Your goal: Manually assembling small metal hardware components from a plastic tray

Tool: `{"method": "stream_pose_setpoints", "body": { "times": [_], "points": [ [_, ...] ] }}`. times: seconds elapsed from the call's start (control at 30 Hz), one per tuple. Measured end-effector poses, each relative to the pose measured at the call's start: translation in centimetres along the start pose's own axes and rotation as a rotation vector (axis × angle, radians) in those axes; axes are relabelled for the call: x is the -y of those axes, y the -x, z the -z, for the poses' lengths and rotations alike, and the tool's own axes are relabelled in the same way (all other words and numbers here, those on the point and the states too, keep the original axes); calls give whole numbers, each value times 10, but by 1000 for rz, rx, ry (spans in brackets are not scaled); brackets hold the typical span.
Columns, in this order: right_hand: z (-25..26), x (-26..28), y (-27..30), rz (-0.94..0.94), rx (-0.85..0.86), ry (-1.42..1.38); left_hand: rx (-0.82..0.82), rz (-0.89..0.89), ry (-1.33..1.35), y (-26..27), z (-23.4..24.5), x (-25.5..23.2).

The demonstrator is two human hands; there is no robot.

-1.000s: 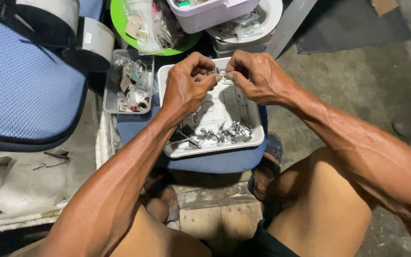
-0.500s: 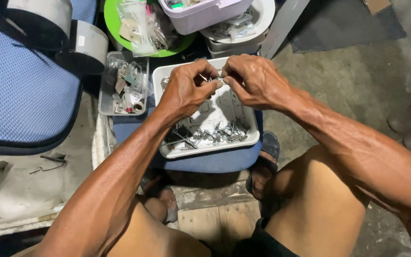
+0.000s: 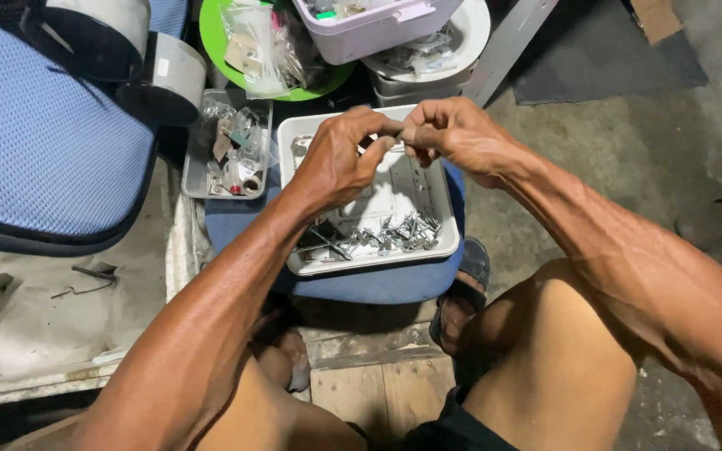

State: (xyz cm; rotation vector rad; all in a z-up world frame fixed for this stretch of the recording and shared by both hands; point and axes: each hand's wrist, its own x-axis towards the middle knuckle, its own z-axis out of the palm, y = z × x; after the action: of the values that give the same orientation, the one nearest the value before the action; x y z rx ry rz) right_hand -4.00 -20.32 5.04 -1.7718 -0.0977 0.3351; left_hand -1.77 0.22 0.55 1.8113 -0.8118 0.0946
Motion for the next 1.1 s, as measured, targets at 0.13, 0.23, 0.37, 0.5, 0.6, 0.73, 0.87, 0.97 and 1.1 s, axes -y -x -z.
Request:
{"method": "stream_pose_setpoints", "body": {
  "times": [0.13,0.23,0.37,0.5,0.6,0.73,0.87,0.97,1.1],
  "points": [
    [0,1,-2,95,5,79,34,90,-4,4,7,-1],
    [-7,10,-1,136,0,56,-21,121,-29,6,10,-15],
    [-8,14,-4,19,128,-15,74,80,-227,7,13,-3],
    [-13,20,-5,-94,131,-69,115,-22,-299,7,16,-3],
    [-14,24,-6,-114,168,-115,100,-53,-213,5,20,-7],
    [-7,13,-15,-139,190,-105,139,20,-335,6,15,-8],
    [-12,12,-17,-84,216,-137,127,47,-331,7,14,-14],
    [-8,4,-22,41,149,23,87,60,-257,9,14,-11],
    [-1,0,-22,199,109,165,34,143,-289,13,18,0]
  ]
}}
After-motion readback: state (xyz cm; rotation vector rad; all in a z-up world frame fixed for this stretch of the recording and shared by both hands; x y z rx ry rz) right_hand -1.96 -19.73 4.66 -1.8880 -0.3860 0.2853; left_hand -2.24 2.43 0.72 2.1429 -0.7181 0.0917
